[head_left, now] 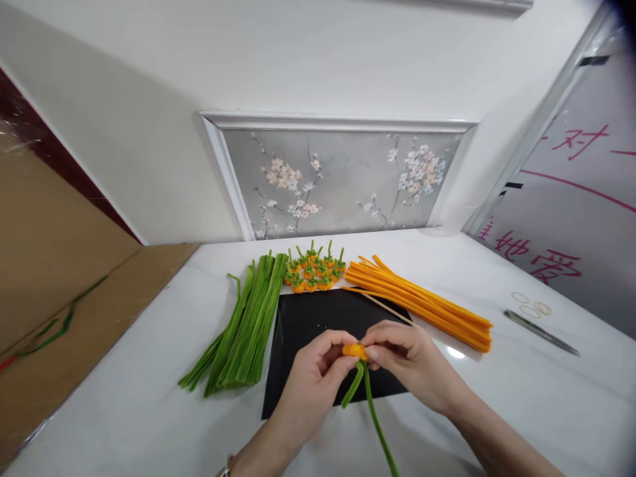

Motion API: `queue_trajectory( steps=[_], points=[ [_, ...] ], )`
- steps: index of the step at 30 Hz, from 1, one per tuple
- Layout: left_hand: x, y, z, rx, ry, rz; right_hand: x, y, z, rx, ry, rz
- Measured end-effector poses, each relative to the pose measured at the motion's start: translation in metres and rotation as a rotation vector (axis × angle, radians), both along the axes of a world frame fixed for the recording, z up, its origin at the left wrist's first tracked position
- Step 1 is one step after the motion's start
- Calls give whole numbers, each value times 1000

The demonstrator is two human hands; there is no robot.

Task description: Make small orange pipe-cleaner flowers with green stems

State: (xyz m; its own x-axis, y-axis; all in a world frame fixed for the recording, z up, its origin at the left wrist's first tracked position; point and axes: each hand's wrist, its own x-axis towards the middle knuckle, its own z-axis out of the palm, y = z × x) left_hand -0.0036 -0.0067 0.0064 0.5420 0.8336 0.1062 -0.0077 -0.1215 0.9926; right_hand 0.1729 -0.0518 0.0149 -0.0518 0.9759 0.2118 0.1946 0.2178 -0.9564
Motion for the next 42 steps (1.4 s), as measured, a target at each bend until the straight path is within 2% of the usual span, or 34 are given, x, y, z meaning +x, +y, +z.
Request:
queue_trajectory(
  steps=[5,9,11,16,21,30,35,37,42],
  points=[
    [2,-2,-2,75,64,39,-5,0,-4,117,-202,-81],
    [3,-3,-4,112,95,81,-8,-2,-4,195,-282,-126],
    [4,-3,-4,79,67,86,-6,-1,-3,157,-234,-111],
    [4,3,-3,-153,-59,153,0,4,-6,-13,36,-105],
    [3,1,-2,-112,-47,122,-7,4,-11,-120,107,-41],
    [6,-2,0,-165,-74,164,-14,3,-8,-147,107,-35],
    [5,2,-2,-241,-116,193,-5,3,-14,42,-82,-140],
    [5,3,-3,-192,-87,167,-4,3,-16,151,-208,-167],
    [4,2,-6,-61,-3,49,-8,7,-19,451,-367,-85]
  ],
)
